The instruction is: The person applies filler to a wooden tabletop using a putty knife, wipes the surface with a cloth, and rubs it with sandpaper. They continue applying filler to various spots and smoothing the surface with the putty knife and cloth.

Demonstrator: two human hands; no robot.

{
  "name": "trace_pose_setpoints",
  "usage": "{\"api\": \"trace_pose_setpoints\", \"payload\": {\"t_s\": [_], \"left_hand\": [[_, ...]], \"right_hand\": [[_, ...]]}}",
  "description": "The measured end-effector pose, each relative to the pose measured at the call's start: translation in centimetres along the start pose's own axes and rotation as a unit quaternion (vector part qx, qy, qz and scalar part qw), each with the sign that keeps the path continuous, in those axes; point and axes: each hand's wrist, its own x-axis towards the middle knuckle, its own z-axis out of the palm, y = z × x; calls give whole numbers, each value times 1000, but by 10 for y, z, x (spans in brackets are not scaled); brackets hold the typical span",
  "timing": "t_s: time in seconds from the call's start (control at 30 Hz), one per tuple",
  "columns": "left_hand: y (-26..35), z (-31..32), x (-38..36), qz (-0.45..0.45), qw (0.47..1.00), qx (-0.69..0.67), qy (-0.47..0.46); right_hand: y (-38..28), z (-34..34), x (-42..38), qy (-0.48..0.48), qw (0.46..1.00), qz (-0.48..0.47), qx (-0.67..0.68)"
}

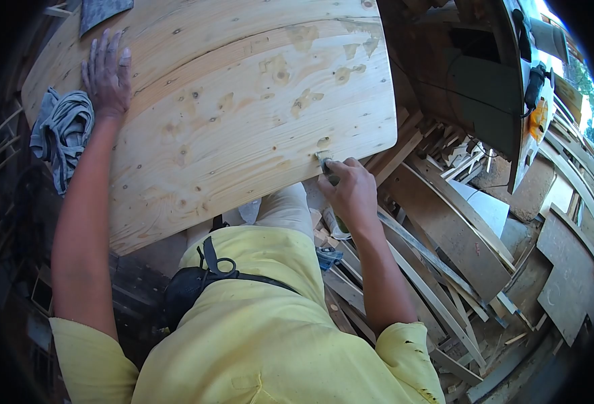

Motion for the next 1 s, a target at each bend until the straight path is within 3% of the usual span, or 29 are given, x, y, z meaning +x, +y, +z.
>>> {"api": "trace_pose_setpoints", "payload": {"t_s": [0.17, 0.4, 0.5, 0.57, 0.6, 0.63, 0.73, 0.77, 0.83, 1.0], "left_hand": [[1, -1, 0, -3, 1000, 0, -8], [2, -2, 1, -5, 1000, 1, -11], [2, -3, 0, -13, 1000, 7, -19], [3, -3, 1, -9, 1000, 5, -18], [3, -3, 1, -9, 1000, 7, -17], [3, -2, 3, -8, 1000, 5, -14], [3, -5, 1, -10, 1000, 11, -21], [4, -6, 1, -10, 1000, 7, -22], [5, -7, 2, -8, 1000, 0, -20], [6, -7, 2, -14, 999, 12, -29]], "right_hand": [[-9, -12, 17, 47, 996, 41, 63], [-15, -16, 10, -22, 999, 34, 24], [-19, -12, 17, 46, 995, 50, 72], [-11, -2, 11, -8, 1000, -6, 21], [-15, -15, 4, -63, 998, 6, 8], [-8, -18, -4, -60, 998, 7, 7], [44, -6, -36, -47, 928, 105, 354], [52, 1, -46, -44, 928, 106, 354], [67, 12, -61, 44, 756, 198, 623], [97, 69, -69, 7, 788, 197, 583]]}}
